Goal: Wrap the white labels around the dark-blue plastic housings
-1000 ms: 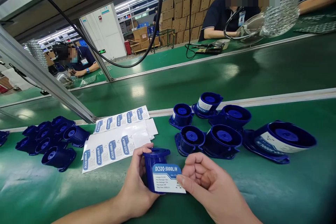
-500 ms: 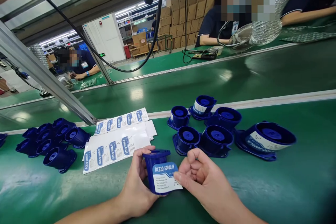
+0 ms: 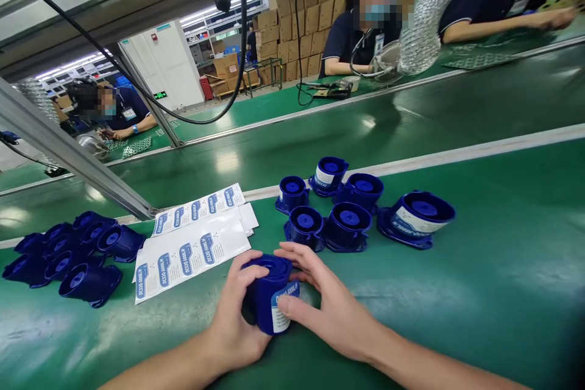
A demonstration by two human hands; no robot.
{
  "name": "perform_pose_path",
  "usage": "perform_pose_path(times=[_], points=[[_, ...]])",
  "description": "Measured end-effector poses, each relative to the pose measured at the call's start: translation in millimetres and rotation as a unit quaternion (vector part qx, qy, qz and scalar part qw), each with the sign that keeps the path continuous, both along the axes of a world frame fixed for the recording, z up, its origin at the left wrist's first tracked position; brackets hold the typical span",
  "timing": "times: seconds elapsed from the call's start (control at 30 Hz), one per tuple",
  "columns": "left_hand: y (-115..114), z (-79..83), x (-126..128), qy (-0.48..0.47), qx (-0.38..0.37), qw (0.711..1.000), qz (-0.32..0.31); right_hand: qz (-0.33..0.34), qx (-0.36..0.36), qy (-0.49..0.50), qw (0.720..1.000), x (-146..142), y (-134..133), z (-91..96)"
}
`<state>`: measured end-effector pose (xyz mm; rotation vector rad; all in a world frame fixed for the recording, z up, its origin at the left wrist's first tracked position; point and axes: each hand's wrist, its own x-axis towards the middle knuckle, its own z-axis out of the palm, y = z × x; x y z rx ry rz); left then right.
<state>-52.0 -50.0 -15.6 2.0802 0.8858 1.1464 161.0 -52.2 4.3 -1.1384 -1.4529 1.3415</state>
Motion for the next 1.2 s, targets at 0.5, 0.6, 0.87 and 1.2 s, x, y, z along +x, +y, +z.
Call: perform_pose_path(times=[0.5, 0.6, 0.87, 1.2], points=[[7.3, 0.5, -4.9, -0.099, -0.128, 0.985, 0.060, -0.002, -0.127, 0.071, 0.989, 3.8, 13.8, 10.9], [6.9, -0.9, -4.9, -0.104, -0.117, 0.986, 0.051, 0.018, -0.125, 0.078, 0.989, 6.3, 16.0, 12.1], [10.2, 0.6, -3.6, -0.032, -0.044, 0.994, 0.100, -0.003, -0.101, 0.006, 0.995, 10.3, 6.8, 18.5], [8.9, 0.9, -4.5, -0.048, -0.082, 0.990, 0.107, -0.004, -0.042, -0.116, 0.992, 17.6, 5.8, 19.0]])
